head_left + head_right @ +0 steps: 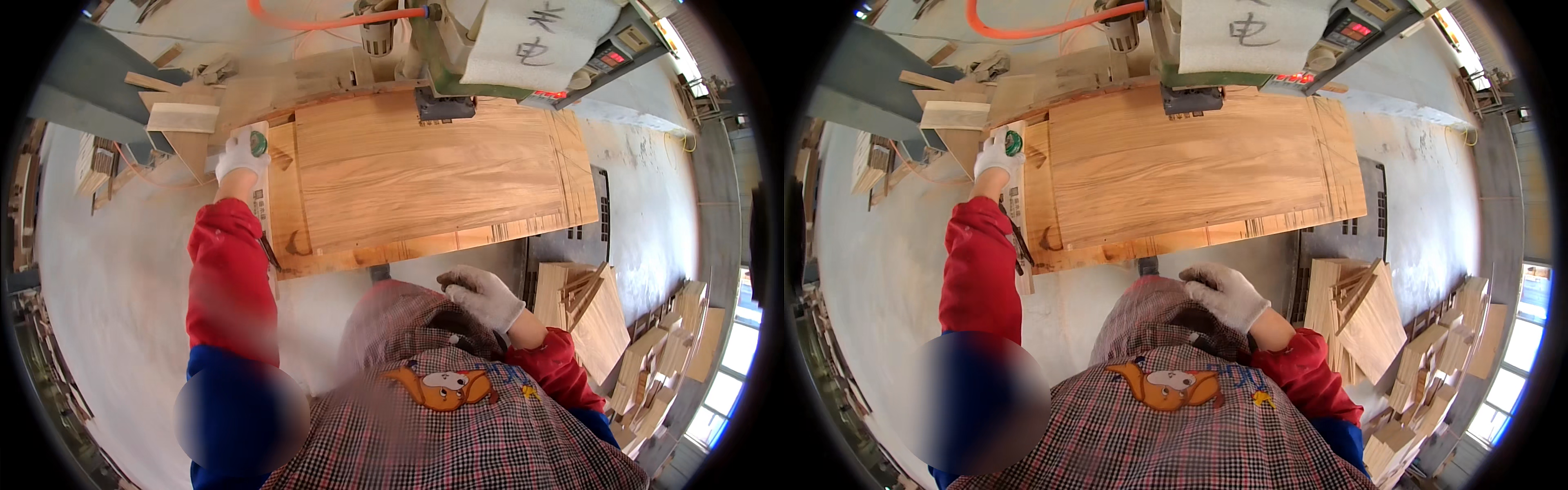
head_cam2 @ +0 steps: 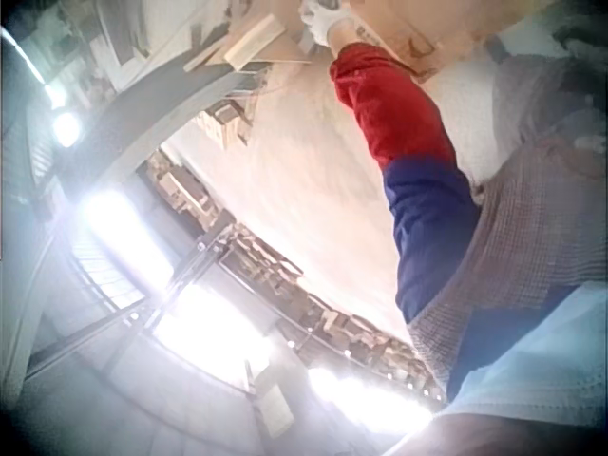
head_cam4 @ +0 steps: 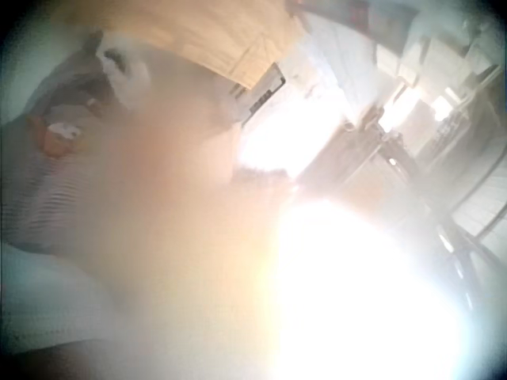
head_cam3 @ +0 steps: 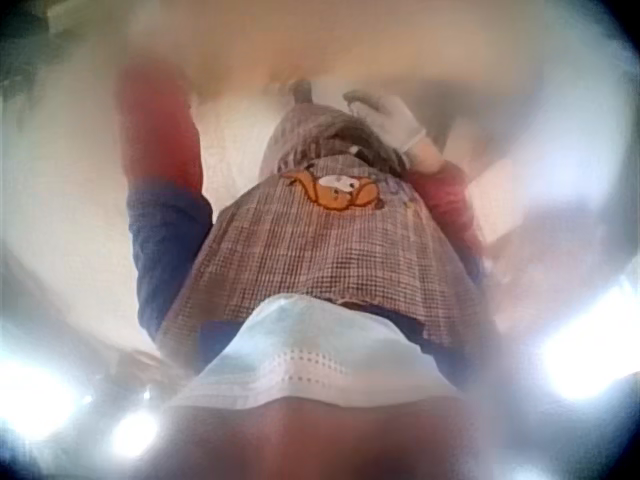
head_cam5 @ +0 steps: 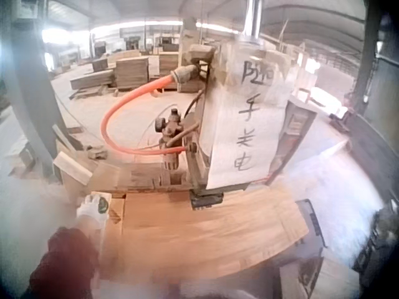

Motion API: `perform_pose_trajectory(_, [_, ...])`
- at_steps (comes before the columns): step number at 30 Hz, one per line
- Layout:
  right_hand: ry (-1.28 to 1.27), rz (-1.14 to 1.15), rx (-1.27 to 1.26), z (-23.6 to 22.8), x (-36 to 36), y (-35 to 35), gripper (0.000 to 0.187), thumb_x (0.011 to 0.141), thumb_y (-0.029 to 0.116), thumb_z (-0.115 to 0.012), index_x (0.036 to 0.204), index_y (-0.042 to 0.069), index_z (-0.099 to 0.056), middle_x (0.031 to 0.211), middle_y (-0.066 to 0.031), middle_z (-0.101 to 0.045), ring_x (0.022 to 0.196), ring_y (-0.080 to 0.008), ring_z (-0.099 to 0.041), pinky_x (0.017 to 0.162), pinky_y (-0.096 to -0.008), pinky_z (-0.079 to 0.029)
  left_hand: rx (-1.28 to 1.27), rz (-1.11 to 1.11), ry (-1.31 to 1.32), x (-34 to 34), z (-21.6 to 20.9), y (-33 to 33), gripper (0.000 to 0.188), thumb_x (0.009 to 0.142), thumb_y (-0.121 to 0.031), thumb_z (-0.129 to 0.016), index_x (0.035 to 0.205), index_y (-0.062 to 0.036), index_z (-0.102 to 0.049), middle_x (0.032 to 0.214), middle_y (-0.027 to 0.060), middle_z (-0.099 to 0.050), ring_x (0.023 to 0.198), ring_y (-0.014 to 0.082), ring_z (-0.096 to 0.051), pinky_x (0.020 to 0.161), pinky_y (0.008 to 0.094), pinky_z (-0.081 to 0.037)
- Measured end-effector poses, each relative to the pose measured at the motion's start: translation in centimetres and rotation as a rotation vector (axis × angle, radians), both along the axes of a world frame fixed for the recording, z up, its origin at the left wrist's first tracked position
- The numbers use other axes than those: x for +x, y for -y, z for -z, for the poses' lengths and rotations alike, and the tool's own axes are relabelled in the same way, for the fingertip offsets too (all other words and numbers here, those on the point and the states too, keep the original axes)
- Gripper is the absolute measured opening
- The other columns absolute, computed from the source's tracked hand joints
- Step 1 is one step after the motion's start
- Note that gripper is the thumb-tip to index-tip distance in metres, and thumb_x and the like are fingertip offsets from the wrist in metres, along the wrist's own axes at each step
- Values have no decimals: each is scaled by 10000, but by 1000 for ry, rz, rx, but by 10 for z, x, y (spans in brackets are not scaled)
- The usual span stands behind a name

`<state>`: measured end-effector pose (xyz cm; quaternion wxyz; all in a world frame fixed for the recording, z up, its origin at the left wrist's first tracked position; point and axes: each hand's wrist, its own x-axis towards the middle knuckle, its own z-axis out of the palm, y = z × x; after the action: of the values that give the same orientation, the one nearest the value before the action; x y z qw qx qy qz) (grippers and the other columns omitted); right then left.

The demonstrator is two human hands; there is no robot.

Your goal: The person measures the length of wood boards using a tape measure, handles the boards one at a time, and stacks them onto a pallet.

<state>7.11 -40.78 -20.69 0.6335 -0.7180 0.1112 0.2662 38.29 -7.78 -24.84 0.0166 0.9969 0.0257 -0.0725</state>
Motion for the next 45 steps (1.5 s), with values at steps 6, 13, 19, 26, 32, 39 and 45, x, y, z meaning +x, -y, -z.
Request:
perform_pose_trajectory(6, [-92, 108, 111, 1, 23, -9, 357, 908, 156, -533, 1200, -50, -517, 1061, -105, -592, 983, -167, -549, 891, -288, -444, -347, 434, -51, -19, -24, 29, 607, 667, -320, -743, 1181, -125, -487, 1138, 170, -542, 1061, 353, -536, 899, 412, -452])
perform_pose_trajectory(13, [-109, 220, 586, 15, 34, -46, 704, 866, 435, -617, 1369, 36, -330, 1234, -76, -486, 1115, -182, -500, 940, -282, -416, -877, 1206, -22, -184, -34, 111, 581, 647, -264, -764, 1150, -82, -538, 1132, 129, -550, 1084, 334, -531, 933, 440, -441])
perform_pose_trajectory(19, [-115, 93, 353, -5, 53, -53, 542, 867, 245, -618, 1304, 9, -399, 1127, -69, -542, 1058, -154, -508, 908, -290, -433, -1175, 924, -313, -186, -31, 96, 595, 724, -193, -729, 1236, -12, -487, 1203, 148, -529, 1139, 320, -512, 982, 419, -400])
perform_pose_trajectory(26, [259, -232, -422, -24, 65, -56, 772, 729, 311, -709, 1332, 5, -336, 1094, -226, -575, 1030, -325, -574, 880, -387, -462, -1072, 532, -565, -178, -38, 91, 269, 813, -190, -641, 993, -1, -579, 863, 143, -609, 783, 230, -615, 704, 324, -485])
perform_pose_trajectory(32, [274, -421, -737, -32, 66, -53, 781, 754, 424, -668, 1347, 37, -338, 1080, -219, -581, 1011, -374, -559, 838, -413, -470, -888, 595, -624, -175, -36, 100, 297, 793, -323, -618, 891, -42, -598, 839, 175, -627, 802, 347, -611, 700, 405, -484])
perform_pose_trajectory(39, [194, -243, -663, -19, 67, -47, 377, 839, 361, -566, 1129, 121, -574, 1037, -134, -609, 988, -333, -581, 836, -414, -473, -941, 785, -597, -136, -34, 71, 138, 758, -143, -613, 806, -17, -583, 644, 95, -542, 584, 154, -534, 562, 293, -449])
perform_pose_trajectory(45, [46, 120, -1094, 24, 67, 50, 228, 815, 290, -540, 932, 134, -659, 975, -161, -603, 916, -348, -600, 789, -454, -491, -753, 358, -266, -6, 8, -21, 159, 775, -165, -592, 747, -9, -600, 714, 132, -609, 635, 219, -569, 583, 354, -439])
